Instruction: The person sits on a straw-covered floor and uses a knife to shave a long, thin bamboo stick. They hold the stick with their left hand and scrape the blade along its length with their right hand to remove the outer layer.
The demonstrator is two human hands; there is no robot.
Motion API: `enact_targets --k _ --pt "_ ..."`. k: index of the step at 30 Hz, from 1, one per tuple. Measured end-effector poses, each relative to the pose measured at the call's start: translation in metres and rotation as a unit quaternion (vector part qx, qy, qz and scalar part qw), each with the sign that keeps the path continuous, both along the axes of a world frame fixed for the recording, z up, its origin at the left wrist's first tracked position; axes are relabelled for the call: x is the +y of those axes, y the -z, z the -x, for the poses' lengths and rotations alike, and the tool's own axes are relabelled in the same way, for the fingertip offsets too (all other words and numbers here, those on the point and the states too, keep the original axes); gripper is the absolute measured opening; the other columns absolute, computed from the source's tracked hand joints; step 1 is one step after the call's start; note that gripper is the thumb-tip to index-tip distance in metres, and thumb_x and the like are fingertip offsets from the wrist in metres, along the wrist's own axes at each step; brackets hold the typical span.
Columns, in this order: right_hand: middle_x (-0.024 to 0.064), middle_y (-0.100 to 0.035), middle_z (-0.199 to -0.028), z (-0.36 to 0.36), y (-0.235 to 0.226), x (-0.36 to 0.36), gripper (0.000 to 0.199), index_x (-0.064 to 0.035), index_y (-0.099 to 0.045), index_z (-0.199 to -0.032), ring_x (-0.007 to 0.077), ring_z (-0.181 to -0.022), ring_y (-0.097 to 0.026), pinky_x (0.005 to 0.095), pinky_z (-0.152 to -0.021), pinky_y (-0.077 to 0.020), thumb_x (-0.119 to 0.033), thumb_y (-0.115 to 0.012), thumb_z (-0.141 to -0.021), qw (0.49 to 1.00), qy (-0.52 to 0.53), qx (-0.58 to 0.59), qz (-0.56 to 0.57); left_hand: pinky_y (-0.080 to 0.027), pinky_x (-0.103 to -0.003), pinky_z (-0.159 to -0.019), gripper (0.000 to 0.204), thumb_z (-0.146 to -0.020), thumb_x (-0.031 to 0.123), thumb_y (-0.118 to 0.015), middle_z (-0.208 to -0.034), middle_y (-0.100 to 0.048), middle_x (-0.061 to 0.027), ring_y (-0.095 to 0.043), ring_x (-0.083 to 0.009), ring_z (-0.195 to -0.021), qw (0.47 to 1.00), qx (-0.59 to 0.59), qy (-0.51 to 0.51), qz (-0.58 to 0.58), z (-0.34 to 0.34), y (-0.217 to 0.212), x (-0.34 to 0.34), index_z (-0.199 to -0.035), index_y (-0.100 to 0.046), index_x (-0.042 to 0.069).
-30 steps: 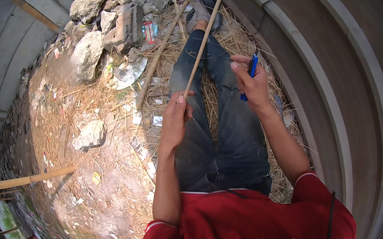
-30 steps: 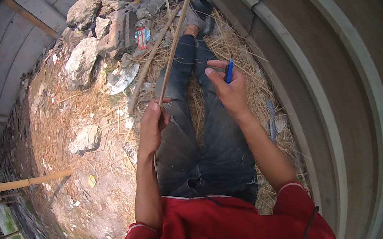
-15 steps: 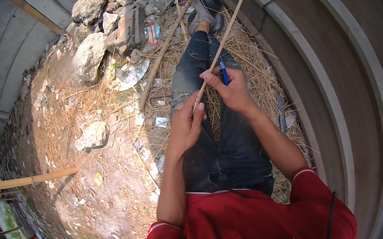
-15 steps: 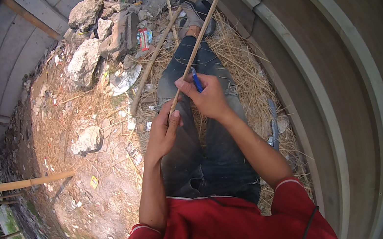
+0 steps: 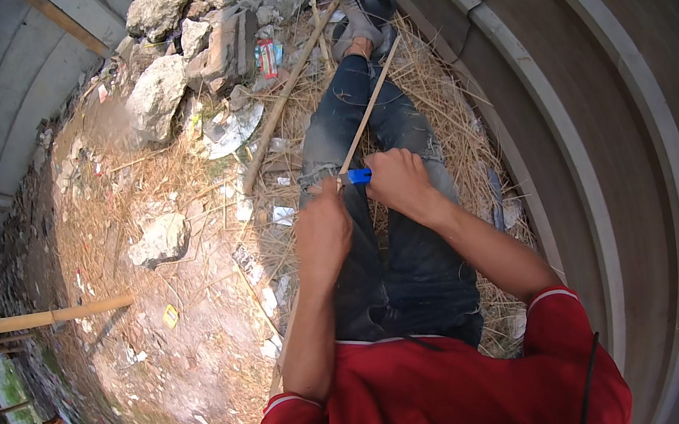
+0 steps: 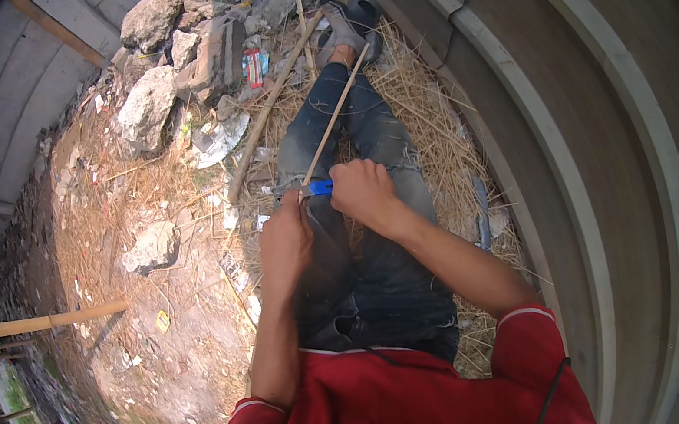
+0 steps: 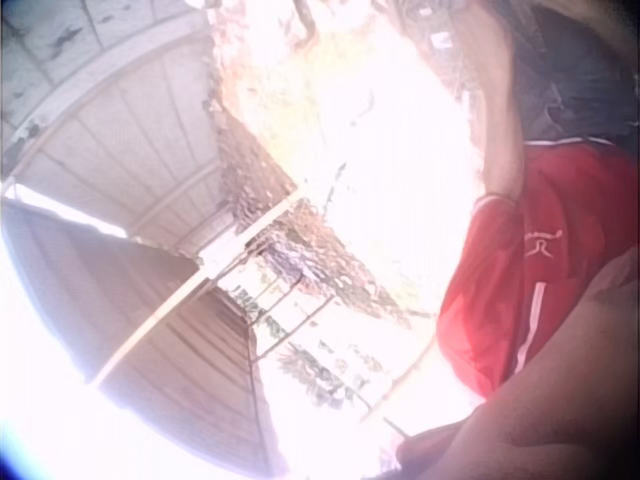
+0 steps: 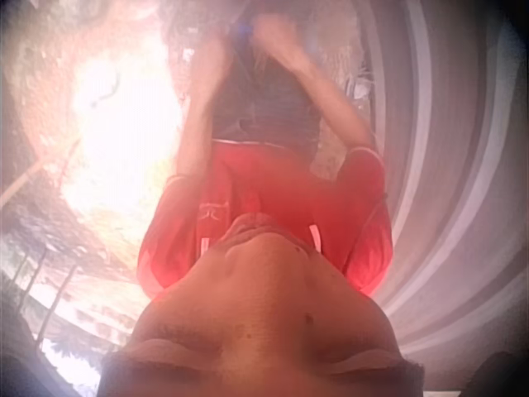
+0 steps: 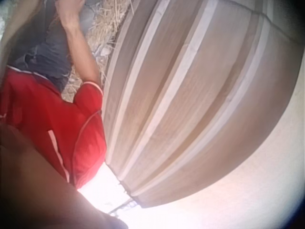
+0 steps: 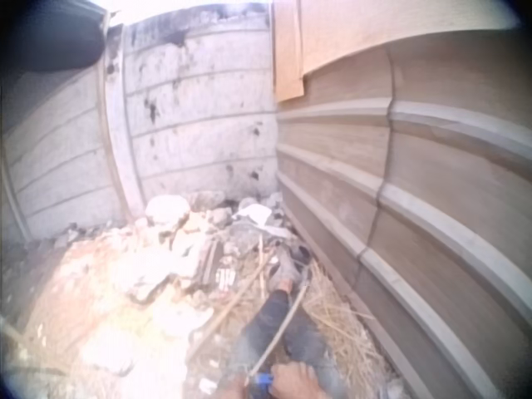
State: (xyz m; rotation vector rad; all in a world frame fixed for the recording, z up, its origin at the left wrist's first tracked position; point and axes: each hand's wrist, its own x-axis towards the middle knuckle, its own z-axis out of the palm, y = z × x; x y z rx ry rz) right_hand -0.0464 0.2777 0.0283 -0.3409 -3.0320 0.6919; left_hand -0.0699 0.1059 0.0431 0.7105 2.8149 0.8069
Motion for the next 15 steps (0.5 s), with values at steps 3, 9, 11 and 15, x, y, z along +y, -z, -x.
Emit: enact_targets --k 3,9,11,15 --pt "0.025 -0.072 -0.086 0.017 0.007 0.001 0.01 -0.0036 -0.072 -0.085 0.0471 -0.087 -0.07 0.056 -0.08 -0.0557 -0.01 -0.065 -0.081 1.0 0.015 0.022 -0.01 -0.052 -0.06 -0.07 0.019 -0.101 0.014 -0.049 -0.081 -0.068 -0.0293 -0.068 -0.0499 -0.079 1.0 0.01 -0.015 0.012 0.007 0.004 0.004 -0.11 -0.055 -0.001" --pt "0.0251 -0.073 -0.095 0.065 0.02 0.021 0.017 -0.0037 -0.075 -0.094 0.0459 -0.093 -0.071 0.053 -0.085 -0.0569 -0.013 -0.069 -0.08 0.993 0.104 0.055 -0.014 -0.049 -0.062 -0.067 0.022 -0.105 0.018 -0.048 -0.077 -0.066 -0.0316 -0.065 -0.0527 -0.075 0.999 0.018 -0.027 0.031 0.022 0.014 -0.006 -0.114 -0.055 0.0" --pt "0.026 -0.073 -0.106 0.086 0.02 0.075 0.026 -0.0013 -0.075 -0.104 0.0445 -0.102 -0.071 0.0502 -0.09 -0.0568 -0.015 -0.069 -0.082 0.98 0.195 -0.025 0.002 -0.049 -0.062 -0.067 0.022 -0.104 0.018 -0.048 -0.077 -0.066 -0.0317 -0.065 -0.0526 -0.075 0.999 -0.005 -0.017 0.045 0.004 0.023 -0.014 -0.117 -0.055 0.001" --pt "0.0265 -0.072 -0.117 0.08 0.041 0.17 0.031 0.0016 -0.074 -0.109 0.0434 -0.112 -0.069 0.0489 -0.095 -0.0558 -0.016 -0.07 -0.084 0.94 0.338 -0.033 -0.008 -0.051 -0.061 -0.068 0.021 -0.103 0.017 -0.05 -0.078 -0.068 -0.03 -0.066 -0.0518 -0.075 0.996 -0.064 0.008 0.057 -0.041 0.029 -0.037 -0.119 -0.057 0.003"
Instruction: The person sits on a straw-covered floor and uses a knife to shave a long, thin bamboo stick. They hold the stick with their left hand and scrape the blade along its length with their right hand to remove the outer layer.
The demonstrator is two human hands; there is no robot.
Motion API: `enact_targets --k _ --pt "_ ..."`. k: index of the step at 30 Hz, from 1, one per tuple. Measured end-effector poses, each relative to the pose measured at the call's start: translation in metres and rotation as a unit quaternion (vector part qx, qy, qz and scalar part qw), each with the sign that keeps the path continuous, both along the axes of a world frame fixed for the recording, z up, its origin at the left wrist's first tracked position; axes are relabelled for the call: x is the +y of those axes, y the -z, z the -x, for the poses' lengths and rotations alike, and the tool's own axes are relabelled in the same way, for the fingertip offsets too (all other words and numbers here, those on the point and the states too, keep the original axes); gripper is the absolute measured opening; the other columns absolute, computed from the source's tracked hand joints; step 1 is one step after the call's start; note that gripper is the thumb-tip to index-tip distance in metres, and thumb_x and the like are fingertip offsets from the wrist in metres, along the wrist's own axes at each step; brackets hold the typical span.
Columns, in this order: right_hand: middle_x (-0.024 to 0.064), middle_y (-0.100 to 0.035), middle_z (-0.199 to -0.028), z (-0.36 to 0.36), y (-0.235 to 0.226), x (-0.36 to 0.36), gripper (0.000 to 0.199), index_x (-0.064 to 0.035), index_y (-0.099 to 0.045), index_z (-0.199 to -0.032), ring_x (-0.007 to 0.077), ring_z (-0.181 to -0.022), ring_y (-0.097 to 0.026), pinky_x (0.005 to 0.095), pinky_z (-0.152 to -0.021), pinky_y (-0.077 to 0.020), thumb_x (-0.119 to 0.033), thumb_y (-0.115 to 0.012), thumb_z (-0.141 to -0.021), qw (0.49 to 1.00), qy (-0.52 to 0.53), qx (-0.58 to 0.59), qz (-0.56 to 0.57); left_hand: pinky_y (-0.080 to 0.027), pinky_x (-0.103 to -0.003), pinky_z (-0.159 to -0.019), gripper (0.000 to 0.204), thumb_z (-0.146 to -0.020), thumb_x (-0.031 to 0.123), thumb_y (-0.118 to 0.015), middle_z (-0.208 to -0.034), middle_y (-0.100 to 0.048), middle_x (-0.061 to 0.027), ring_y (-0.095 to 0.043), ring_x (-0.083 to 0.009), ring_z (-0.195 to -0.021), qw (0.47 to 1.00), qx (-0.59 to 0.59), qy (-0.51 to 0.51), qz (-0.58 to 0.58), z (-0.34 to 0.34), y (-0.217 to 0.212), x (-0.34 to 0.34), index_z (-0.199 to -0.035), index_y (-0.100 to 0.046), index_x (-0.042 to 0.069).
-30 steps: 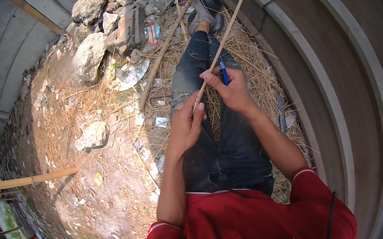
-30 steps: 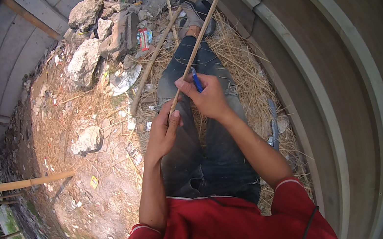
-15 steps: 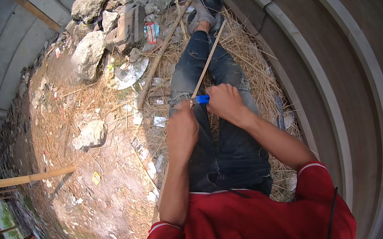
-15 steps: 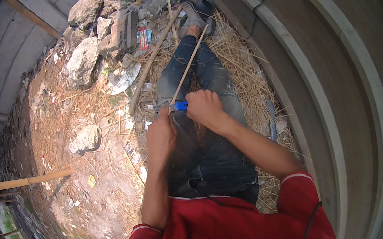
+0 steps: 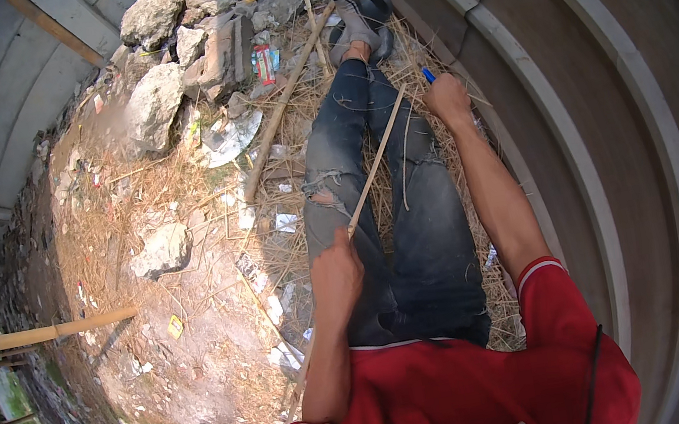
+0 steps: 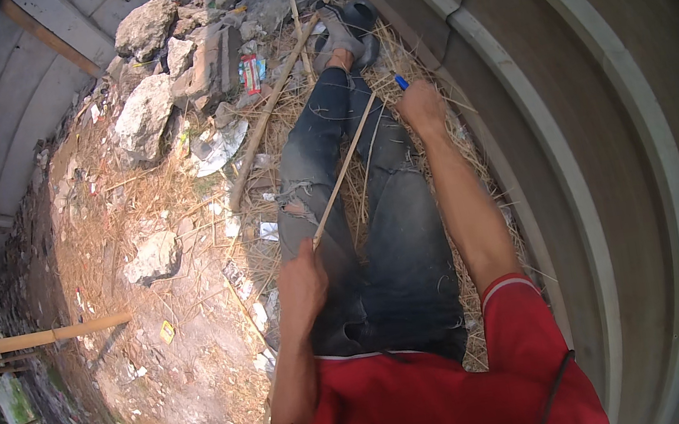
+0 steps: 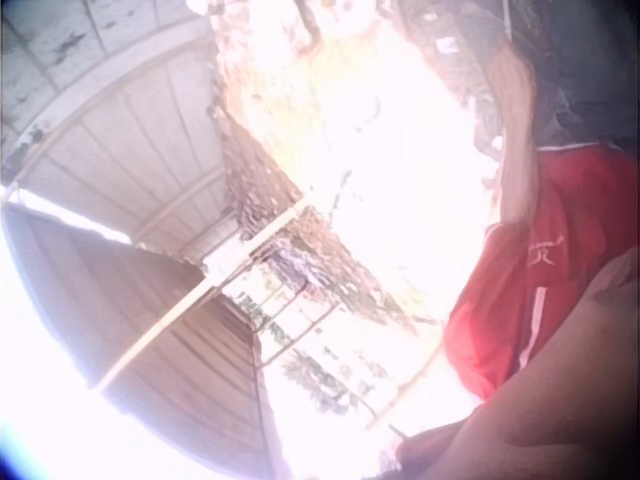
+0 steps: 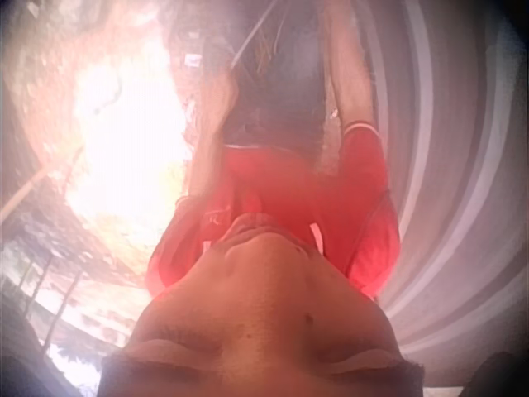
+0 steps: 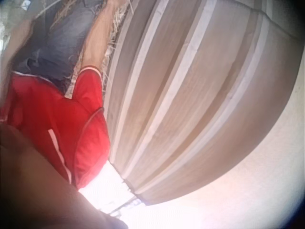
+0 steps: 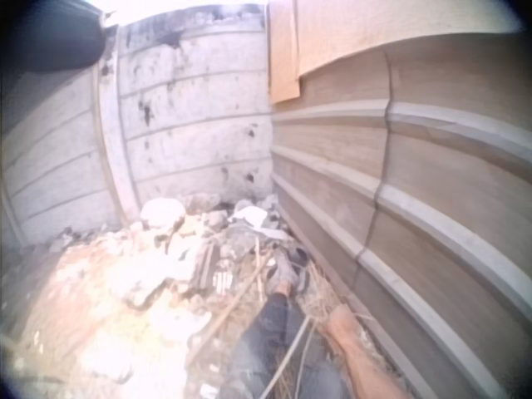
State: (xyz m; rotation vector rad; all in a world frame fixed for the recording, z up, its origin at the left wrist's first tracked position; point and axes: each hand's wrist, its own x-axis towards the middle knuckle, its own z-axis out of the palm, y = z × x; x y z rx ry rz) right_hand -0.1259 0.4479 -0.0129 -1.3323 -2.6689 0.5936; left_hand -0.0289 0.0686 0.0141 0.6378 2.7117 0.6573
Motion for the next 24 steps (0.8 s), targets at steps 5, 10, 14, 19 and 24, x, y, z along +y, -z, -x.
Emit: enact_targets --k 5,10,14,19,24 --pt "0.0258 -0.074 -0.108 -0.031 -0.014 0.078 0.03 0.0044 -0.074 -0.1 0.0429 -0.105 -0.071 0.0502 -0.09 -0.0551 -0.019 -0.069 -0.083 0.996 0.072 0.042 -0.013 -0.049 -0.061 -0.068 0.022 -0.106 0.024 -0.051 -0.08 -0.067 -0.0295 -0.066 -0.0516 -0.076 0.996 -0.047 -0.006 -0.08 0.003 0.014 -0.031 -0.116 -0.059 0.006" --pt "0.0142 -0.071 -0.077 -0.047 -0.022 0.074 0.031 0.0005 -0.074 -0.088 0.0263 -0.074 -0.068 0.0417 -0.072 -0.0518 -0.029 -0.077 -0.081 0.98 -0.024 0.19 0.053 -0.049 -0.055 -0.07 0.024 -0.108 0.024 -0.049 -0.084 -0.067 -0.0273 -0.067 -0.0486 -0.081 0.982 -0.078 0.022 -0.173 0.027 0.003 -0.015 -0.113 -0.062 0.003" --pt "-0.0042 -0.049 -0.062 -0.049 -0.035 0.005 0.031 -0.0055 -0.073 -0.086 0.0063 -0.059 -0.042 0.0296 -0.055 -0.0344 -0.035 -0.083 -0.085 0.925 -0.114 0.322 0.168 -0.049 -0.046 -0.07 0.028 -0.109 0.024 -0.048 -0.082 -0.064 -0.0215 -0.066 -0.0403 -0.077 0.959 -0.118 0.047 -0.255 0.042 -0.019 0.01 -0.113 -0.064 0.002" --pt "-0.0007 -0.055 -0.061 -0.057 -0.064 -0.06 0.034 -0.0047 -0.073 -0.087 0.0071 -0.06 -0.051 0.0282 -0.059 -0.0409 -0.037 -0.083 -0.085 0.924 -0.173 0.255 0.225 -0.045 -0.036 -0.065 0.031 -0.111 0.027 -0.046 -0.071 -0.055 -0.0095 -0.056 -0.0207 -0.066 0.944 -0.174 0.042 -0.276 0.049 -0.021 0.015 -0.113 -0.064 0.002" --pt "0.0085 -0.069 -0.072 -0.081 -0.023 -0.062 0.018 -0.0078 -0.076 -0.088 0.0213 -0.071 -0.069 0.0385 -0.068 -0.0533 -0.025 -0.078 -0.083 0.923 -0.336 -0.052 0.18 -0.039 -0.028 -0.061 0.029 -0.112 0.027 -0.046 -0.068 -0.047 0.0 -0.047 -0.0095 -0.065 0.919 -0.239 0.025 -0.312 0.049 -0.023 0.013 -0.112 -0.065 0.005"
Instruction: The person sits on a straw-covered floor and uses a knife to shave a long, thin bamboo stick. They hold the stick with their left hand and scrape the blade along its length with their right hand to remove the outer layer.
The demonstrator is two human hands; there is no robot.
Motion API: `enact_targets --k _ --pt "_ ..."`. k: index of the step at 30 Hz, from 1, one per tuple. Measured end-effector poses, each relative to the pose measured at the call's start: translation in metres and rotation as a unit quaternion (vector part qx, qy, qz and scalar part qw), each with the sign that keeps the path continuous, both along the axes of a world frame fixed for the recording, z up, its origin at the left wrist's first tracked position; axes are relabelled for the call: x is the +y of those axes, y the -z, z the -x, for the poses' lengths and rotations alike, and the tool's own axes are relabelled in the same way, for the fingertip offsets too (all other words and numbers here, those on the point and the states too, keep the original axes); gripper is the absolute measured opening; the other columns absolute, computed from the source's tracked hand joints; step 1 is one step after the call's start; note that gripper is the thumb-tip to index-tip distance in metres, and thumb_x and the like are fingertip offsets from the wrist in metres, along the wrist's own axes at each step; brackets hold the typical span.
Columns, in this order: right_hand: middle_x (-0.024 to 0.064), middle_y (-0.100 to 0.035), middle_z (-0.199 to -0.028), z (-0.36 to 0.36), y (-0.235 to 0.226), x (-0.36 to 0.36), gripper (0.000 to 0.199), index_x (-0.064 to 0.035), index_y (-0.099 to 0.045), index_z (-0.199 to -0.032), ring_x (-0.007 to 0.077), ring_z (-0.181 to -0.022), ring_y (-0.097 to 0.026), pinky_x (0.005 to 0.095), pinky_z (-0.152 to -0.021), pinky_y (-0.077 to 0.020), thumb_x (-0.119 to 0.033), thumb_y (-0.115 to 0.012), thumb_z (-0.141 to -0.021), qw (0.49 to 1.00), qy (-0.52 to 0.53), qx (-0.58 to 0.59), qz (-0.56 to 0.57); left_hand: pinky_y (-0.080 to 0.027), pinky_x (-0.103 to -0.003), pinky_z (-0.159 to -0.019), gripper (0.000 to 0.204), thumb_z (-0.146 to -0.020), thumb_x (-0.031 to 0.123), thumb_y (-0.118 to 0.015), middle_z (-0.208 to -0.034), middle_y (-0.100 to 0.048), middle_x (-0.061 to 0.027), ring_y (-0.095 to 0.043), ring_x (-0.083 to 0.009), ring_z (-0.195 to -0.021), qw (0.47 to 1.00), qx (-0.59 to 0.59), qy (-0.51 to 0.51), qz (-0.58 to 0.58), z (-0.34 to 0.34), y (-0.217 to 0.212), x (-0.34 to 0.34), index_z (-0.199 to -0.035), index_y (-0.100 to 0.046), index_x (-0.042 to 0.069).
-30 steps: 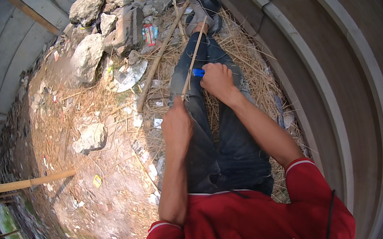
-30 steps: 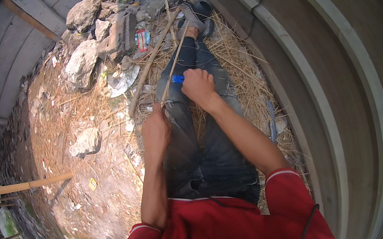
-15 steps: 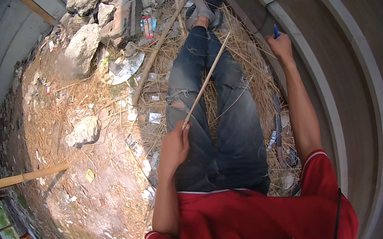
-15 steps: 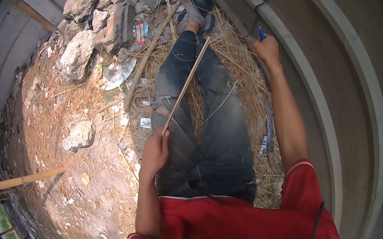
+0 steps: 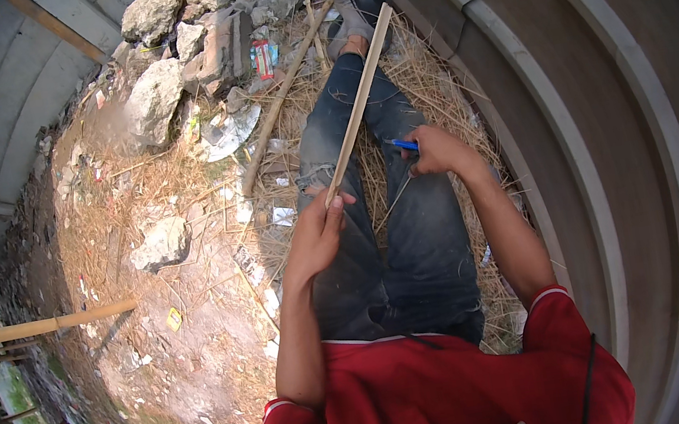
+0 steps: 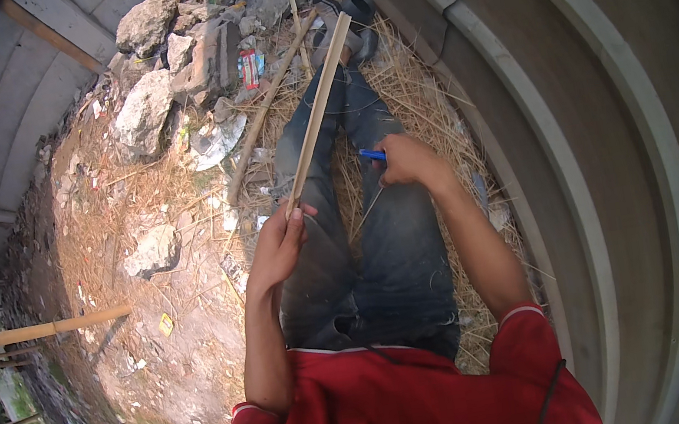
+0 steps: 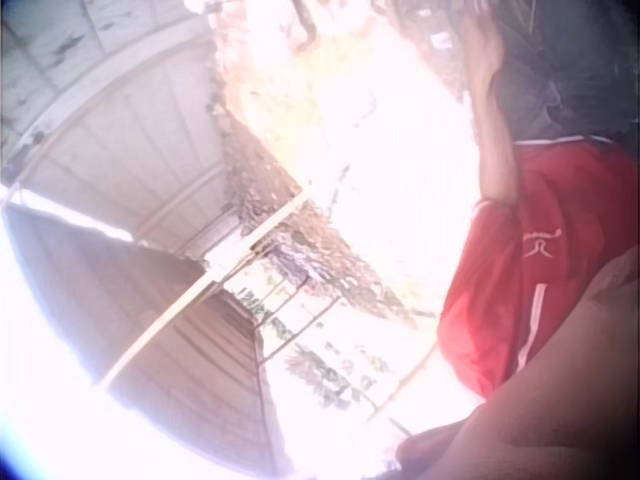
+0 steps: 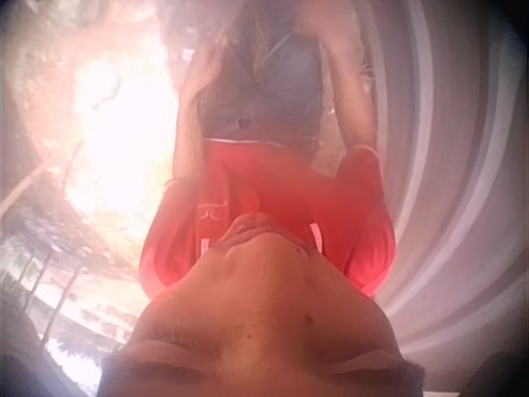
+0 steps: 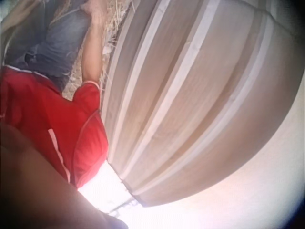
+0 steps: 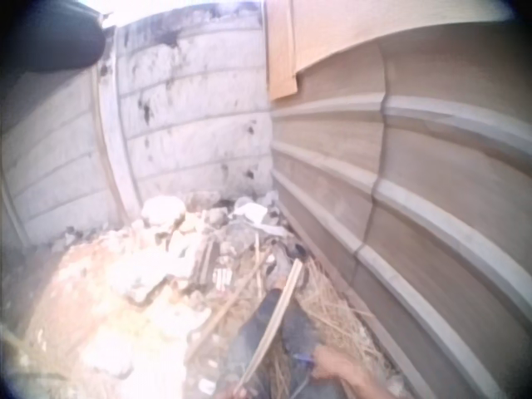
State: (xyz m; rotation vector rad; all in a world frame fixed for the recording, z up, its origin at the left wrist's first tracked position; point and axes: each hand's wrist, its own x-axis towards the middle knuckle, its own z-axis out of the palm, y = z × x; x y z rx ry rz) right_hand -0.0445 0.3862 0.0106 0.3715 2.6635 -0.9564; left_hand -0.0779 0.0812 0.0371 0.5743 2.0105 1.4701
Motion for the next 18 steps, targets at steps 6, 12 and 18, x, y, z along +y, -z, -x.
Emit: enact_targets --k 6,12,18 --pt "0.0165 -0.074 -0.089 -0.015 0.044 -0.013 0.022 -0.0105 -0.077 -0.1 0.0355 -0.09 -0.072 0.05 -0.078 -0.0547 -0.011 -0.072 -0.078 0.997 -0.043 0.012 -0.062 -0.036 -0.025 -0.06 0.03 -0.112 0.028 -0.046 -0.069 -0.044 0.0038 -0.042 -0.0069 -0.065 0.996 -0.086 0.001 -0.037 0.0 0.001 -0.005 -0.111 -0.066 0.006" --pt "0.008 -0.06 -0.069 -0.004 -0.004 -0.033 0.034 -0.0078 -0.073 -0.114 0.0173 -0.064 -0.057 0.0338 -0.063 -0.0469 -0.016 -0.079 -0.081 0.952 0.092 0.239 0.166 -0.034 -0.025 -0.058 0.033 -0.112 0.033 -0.046 -0.068 -0.043 0.0044 -0.04 -0.0062 -0.064 0.993 -0.108 0.007 -0.044 0.001 0.002 -0.006 -0.109 -0.065 0.007" --pt "-0.0047 -0.046 -0.061 0.001 -0.049 -0.085 0.048 -0.0037 -0.073 -0.105 0.0054 -0.057 -0.04 0.0283 -0.051 -0.0323 -0.039 -0.09 -0.079 0.916 0.088 0.284 0.269 -0.034 -0.026 -0.058 0.037 -0.112 0.037 -0.045 -0.068 -0.044 0.0031 -0.041 -0.0071 -0.063 0.996 -0.079 0.029 -0.034 -0.001 0.01 -0.002 -0.109 -0.063 0.005"
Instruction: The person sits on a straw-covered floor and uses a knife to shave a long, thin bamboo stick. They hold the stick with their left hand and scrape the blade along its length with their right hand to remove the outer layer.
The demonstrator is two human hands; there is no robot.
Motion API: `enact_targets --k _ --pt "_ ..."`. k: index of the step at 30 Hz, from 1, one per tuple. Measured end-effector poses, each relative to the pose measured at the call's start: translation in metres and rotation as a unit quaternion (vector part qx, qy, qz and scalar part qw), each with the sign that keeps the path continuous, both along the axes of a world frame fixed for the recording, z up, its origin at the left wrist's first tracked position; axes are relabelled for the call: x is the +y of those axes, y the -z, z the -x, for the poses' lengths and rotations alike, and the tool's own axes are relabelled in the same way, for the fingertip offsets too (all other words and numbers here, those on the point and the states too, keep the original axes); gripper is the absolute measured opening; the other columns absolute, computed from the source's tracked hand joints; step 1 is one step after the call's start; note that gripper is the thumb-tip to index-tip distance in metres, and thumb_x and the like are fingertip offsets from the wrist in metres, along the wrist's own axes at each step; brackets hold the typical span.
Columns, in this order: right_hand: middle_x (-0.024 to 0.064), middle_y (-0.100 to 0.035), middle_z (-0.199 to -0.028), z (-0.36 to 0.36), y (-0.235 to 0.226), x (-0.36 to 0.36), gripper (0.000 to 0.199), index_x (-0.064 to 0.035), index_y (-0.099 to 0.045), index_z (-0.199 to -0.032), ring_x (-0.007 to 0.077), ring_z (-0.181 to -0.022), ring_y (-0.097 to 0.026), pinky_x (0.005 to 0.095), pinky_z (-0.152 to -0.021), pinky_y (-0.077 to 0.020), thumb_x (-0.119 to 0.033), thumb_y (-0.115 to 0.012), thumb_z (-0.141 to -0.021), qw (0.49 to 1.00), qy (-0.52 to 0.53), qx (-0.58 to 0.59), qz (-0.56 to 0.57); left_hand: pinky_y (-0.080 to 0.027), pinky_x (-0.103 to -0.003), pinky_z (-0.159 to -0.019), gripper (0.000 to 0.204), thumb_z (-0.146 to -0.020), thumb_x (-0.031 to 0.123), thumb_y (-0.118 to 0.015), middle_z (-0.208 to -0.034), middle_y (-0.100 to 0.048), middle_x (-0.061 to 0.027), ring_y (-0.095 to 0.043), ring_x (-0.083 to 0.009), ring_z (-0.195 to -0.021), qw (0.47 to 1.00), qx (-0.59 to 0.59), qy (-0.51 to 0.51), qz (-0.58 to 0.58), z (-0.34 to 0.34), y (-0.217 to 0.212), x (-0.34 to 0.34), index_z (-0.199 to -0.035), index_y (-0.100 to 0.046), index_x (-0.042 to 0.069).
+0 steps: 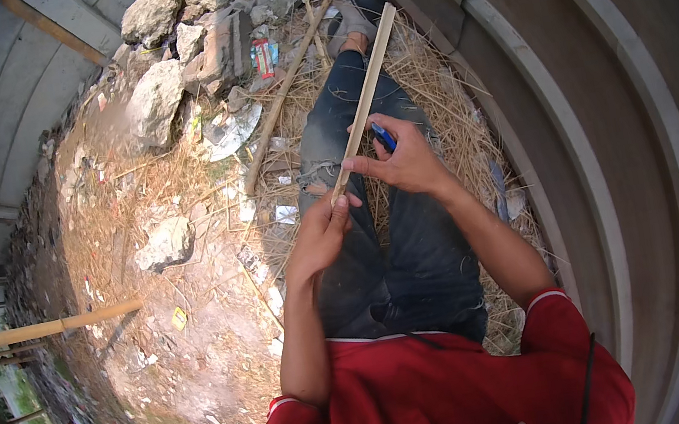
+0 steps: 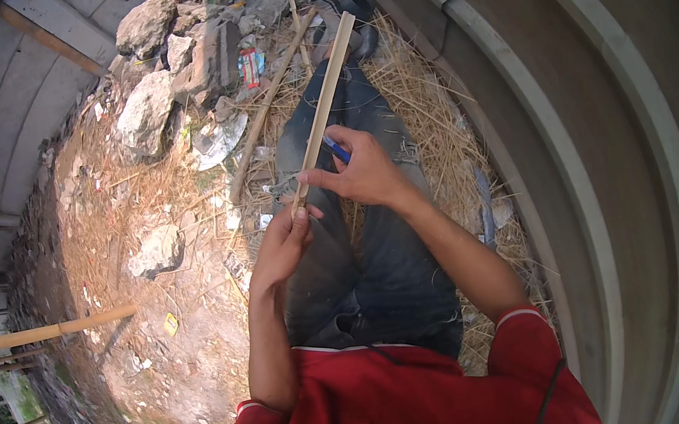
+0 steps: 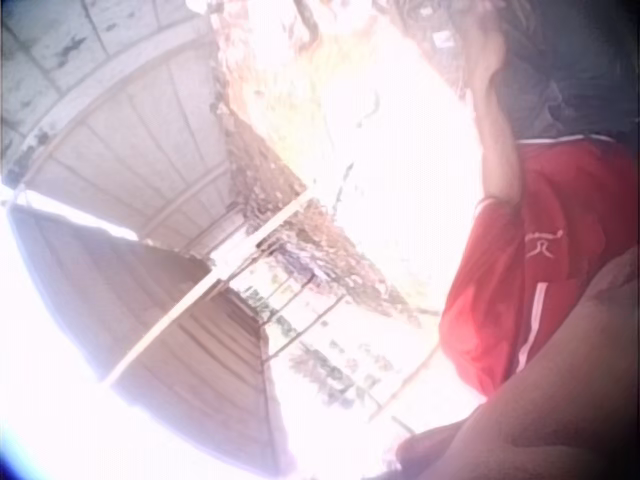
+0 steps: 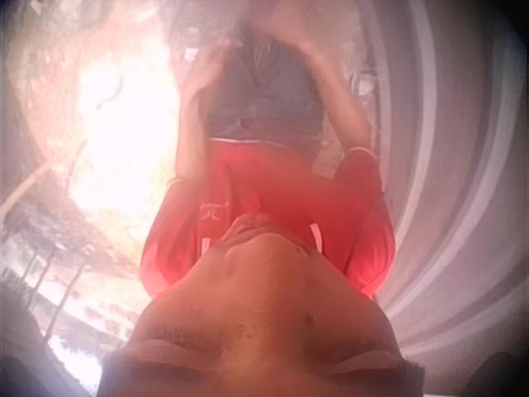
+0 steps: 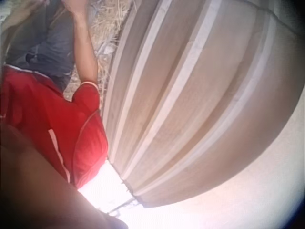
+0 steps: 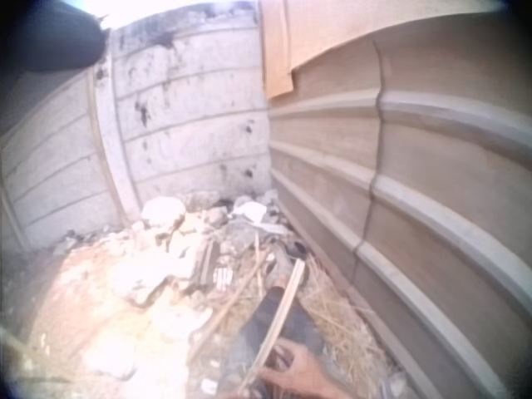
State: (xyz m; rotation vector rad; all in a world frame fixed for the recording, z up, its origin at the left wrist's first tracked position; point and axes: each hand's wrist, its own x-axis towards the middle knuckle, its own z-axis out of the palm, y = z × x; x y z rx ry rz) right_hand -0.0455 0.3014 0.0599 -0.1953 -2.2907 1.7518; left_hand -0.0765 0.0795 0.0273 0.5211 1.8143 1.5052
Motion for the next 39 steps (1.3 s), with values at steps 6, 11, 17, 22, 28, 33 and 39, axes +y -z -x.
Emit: enact_targets --k 6,11,17,22,28,33,39 --pt "0.0007 -0.054 -0.059 0.013 0.019 0.002 0.037 -0.0038 -0.071 -0.085 0.0124 -0.053 -0.05 0.0337 -0.053 -0.04 -0.038 -0.083 -0.085 0.995 0.093 -0.012 0.027 -0.04 -0.029 -0.06 0.039 -0.113 0.037 -0.042 -0.066 -0.05 0.0004 -0.05 -0.0104 -0.063 0.998 0.049 -0.048 0.006 -0.006 -0.007 0.007 -0.108 -0.062 0.004" --pt "0.0196 -0.069 -0.072 -0.007 0.007 -0.006 0.023 -0.0043 -0.069 -0.08 0.0382 -0.069 -0.069 0.0498 -0.064 -0.0529 -0.025 -0.073 -0.086 0.956 0.037 -0.079 -0.28 -0.045 -0.033 -0.063 0.04 -0.112 0.036 -0.041 -0.066 -0.055 -0.0056 -0.056 -0.0154 -0.065 0.99 0.106 -0.061 0.073 0.001 0.0 -0.002 -0.101 -0.062 0.003" --pt "0.0237 -0.071 -0.078 -0.011 0.041 -0.031 0.014 -0.0039 -0.071 -0.082 0.0439 -0.076 -0.072 0.0532 -0.072 -0.0583 -0.017 -0.066 -0.085 0.906 0.0 -0.134 -0.401 -0.046 -0.042 -0.067 0.047 -0.111 0.036 -0.041 -0.068 -0.058 -0.0168 -0.06 -0.0313 -0.067 0.974 0.168 -0.041 0.15 -0.001 0.0 0.01 -0.088 -0.061 0.001" --pt "0.0226 -0.072 -0.078 0.013 0.051 -0.026 0.015 -0.0045 -0.071 -0.081 0.0407 -0.076 -0.074 0.052 -0.069 -0.0591 -0.011 -0.059 -0.087 0.884 0.038 -0.112 -0.453 -0.047 -0.047 -0.071 0.051 -0.111 0.038 -0.039 -0.07 -0.059 -0.0212 -0.062 -0.0395 -0.072 0.964 0.209 -0.072 0.149 0.005 0.005 0.013 -0.085 -0.061 0.0" --pt "0.0206 -0.071 -0.07 0.044 0.062 -0.017 0.014 -0.0041 -0.069 -0.078 0.0379 -0.065 -0.073 0.0478 -0.058 -0.059 -0.011 -0.059 -0.085 0.863 0.068 -0.041 -0.499 -0.049 -0.048 -0.072 0.052 -0.112 0.037 -0.039 -0.073 -0.063 -0.0225 -0.064 -0.042 -0.074 0.963 0.19 -0.087 0.173 0.017 0.004 0.017 -0.085 -0.062 -0.001" --pt "0.0214 -0.07 -0.069 0.064 0.074 -0.012 0.013 -0.0046 -0.068 -0.077 0.0385 -0.064 -0.073 0.0481 -0.058 -0.0594 -0.011 -0.059 -0.084 0.87 0.08 0.006 -0.486 -0.049 -0.05 -0.073 0.05 -0.111 0.034 -0.039 -0.077 -0.066 -0.0248 -0.067 -0.0444 -0.077 0.954 0.225 -0.111 0.165 0.022 0.011 0.018 -0.087 -0.063 -0.002" --pt "0.024 -0.072 -0.078 0.096 0.077 0.015 0.018 -0.0019 -0.071 -0.083 0.0432 -0.076 -0.074 0.0525 -0.069 -0.0598 -0.01 -0.056 -0.087 0.862 0.147 -0.078 -0.479 -0.049 -0.051 -0.073 0.048 -0.112 0.033 -0.039 -0.078 -0.066 -0.0261 -0.066 -0.0468 -0.079 0.951 0.225 -0.109 0.18 0.013 0.013 0.013 -0.089 -0.063 -0.002"
